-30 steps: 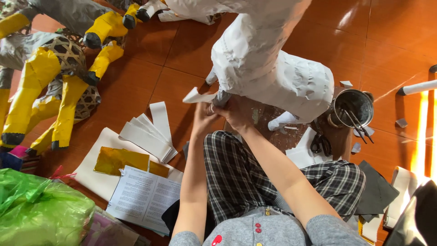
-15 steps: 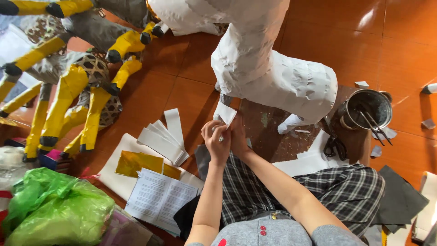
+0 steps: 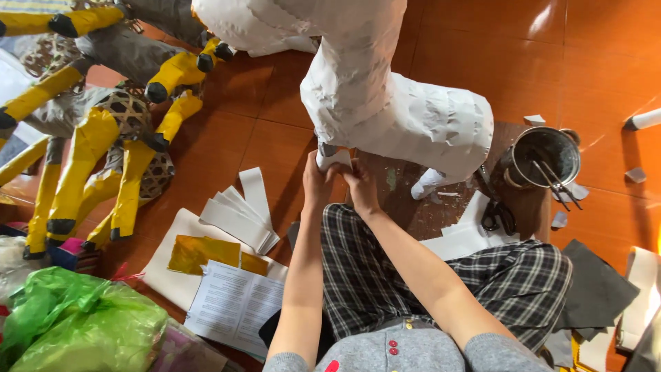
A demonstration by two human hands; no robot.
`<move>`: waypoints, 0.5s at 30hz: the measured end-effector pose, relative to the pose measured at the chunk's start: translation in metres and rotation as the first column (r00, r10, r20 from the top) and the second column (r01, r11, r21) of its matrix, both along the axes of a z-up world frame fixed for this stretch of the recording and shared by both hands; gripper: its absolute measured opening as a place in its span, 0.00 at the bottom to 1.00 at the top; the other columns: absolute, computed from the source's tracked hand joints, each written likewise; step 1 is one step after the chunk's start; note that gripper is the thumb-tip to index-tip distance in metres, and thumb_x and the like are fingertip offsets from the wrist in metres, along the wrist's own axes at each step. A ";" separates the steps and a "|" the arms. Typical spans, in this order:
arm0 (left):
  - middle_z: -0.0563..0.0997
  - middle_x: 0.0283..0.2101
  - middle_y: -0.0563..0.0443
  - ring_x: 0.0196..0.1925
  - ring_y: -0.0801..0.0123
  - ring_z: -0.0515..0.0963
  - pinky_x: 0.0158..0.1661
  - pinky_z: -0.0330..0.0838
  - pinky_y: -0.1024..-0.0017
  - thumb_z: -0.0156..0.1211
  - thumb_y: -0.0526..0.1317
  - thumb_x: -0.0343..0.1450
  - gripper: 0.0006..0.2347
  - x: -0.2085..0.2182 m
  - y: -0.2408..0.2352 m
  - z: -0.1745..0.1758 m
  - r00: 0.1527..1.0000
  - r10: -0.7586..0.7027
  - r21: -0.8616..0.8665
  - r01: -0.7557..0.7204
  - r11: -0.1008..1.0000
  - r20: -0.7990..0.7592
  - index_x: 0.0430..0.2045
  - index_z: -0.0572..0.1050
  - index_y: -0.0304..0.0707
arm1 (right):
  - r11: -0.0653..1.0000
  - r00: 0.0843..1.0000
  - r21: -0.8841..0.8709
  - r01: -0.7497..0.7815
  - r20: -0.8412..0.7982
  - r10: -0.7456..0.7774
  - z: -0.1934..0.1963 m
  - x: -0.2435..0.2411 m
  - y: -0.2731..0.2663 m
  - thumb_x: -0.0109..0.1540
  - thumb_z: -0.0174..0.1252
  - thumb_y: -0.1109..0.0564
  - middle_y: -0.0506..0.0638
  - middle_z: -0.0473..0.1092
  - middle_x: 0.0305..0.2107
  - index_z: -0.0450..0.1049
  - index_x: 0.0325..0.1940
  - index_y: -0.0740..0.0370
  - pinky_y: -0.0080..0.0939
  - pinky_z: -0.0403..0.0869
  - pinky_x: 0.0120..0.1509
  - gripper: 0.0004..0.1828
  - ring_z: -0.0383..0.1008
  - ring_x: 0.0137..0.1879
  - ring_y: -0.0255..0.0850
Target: Apply paper strips to a giraffe-shaped frame using adhesive to create a paper-mache sculpture
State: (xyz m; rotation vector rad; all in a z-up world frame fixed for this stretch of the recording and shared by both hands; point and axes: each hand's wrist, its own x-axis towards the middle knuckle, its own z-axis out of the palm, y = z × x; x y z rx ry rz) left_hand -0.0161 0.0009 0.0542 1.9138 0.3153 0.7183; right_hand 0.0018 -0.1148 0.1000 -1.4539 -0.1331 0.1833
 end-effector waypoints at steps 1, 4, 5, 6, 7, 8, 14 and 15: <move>0.76 0.40 0.33 0.47 0.33 0.75 0.45 0.68 0.43 0.69 0.44 0.66 0.21 0.005 0.000 -0.002 1.000 0.000 -0.005 0.000 1.000 0.003 0.49 0.68 0.38 | 1.000 1.000 -0.005 0.000 0.003 0.000 0.007 0.002 0.000 0.63 0.63 0.53 0.39 0.58 0.16 0.73 0.27 0.52 0.33 0.67 0.39 0.10 0.62 0.26 0.27; 0.77 0.35 0.36 0.43 0.37 0.78 0.43 0.70 0.49 0.71 0.45 0.64 0.19 0.013 -0.002 -0.008 0.996 0.049 0.013 -0.049 0.999 -0.071 0.42 0.69 0.38 | 0.941 0.994 0.335 -0.054 -0.067 0.081 0.006 0.001 -0.001 0.66 0.52 0.63 0.53 0.68 0.21 0.76 0.39 0.66 0.52 0.75 0.56 0.07 0.75 0.35 0.38; 0.78 0.33 0.40 0.41 0.43 0.79 0.41 0.71 0.52 0.72 0.48 0.63 0.19 0.016 -0.006 -0.008 0.989 0.124 0.001 -0.124 0.992 -0.075 0.39 0.71 0.40 | 0.985 0.999 0.171 0.028 0.013 -0.031 -0.004 0.000 -0.005 0.64 0.51 0.68 0.56 0.69 0.33 0.71 0.49 0.65 0.46 0.74 0.53 0.10 0.75 0.43 0.41; 0.78 0.32 0.45 0.38 0.48 0.80 0.40 0.72 0.56 0.73 0.51 0.62 0.19 0.017 -0.010 -0.009 0.977 0.198 -0.011 -0.200 0.980 -0.084 0.36 0.72 0.43 | 0.992 0.986 0.009 0.126 0.108 -0.126 -0.016 -0.002 -0.008 0.61 0.49 0.72 0.58 0.71 0.45 0.67 0.59 0.63 0.41 0.74 0.50 0.22 0.75 0.51 0.44; 0.78 0.32 0.45 0.38 0.48 0.80 0.40 0.72 0.56 0.73 0.51 0.62 0.19 0.017 -0.010 -0.010 0.975 0.203 -0.016 -0.205 0.979 -0.086 0.36 0.72 0.43 | 0.993 0.987 0.004 0.121 0.108 -0.121 0.001 -0.013 -0.005 0.61 0.49 0.72 0.58 0.71 0.45 0.67 0.59 0.63 0.41 0.74 0.50 0.22 0.75 0.51 0.44; 0.78 0.30 0.45 0.37 0.48 0.80 0.39 0.72 0.56 0.73 0.49 0.62 0.17 0.018 -0.010 -0.011 0.968 0.236 0.000 -0.237 0.972 -0.083 0.35 0.73 0.44 | 0.994 0.969 -0.084 0.064 0.244 -0.041 0.018 -0.022 -0.002 0.64 0.49 0.65 0.59 0.69 0.49 0.67 0.61 0.63 0.46 0.71 0.56 0.19 0.72 0.56 0.49; 0.78 0.30 0.49 0.38 0.55 0.81 0.42 0.73 0.63 0.71 0.49 0.61 0.15 0.021 -0.004 -0.026 0.958 0.271 0.007 -0.271 0.962 -0.099 0.34 0.73 0.50 | 0.943 0.969 -0.332 0.032 0.242 0.052 0.000 -0.007 0.059 0.56 0.60 0.46 0.55 0.73 0.46 0.69 0.60 0.55 0.53 0.74 0.54 0.29 0.75 0.52 0.53; 0.78 0.30 0.48 0.39 0.54 0.81 0.42 0.73 0.62 0.70 0.48 0.60 0.15 0.023 -0.004 -0.024 0.956 0.273 0.011 -0.273 0.962 -0.104 0.35 0.73 0.50 | 0.918 0.980 -0.394 0.037 0.195 0.044 -0.006 0.003 0.069 0.52 0.66 0.41 0.52 0.76 0.42 0.70 0.59 0.52 0.54 0.76 0.50 0.34 0.77 0.48 0.53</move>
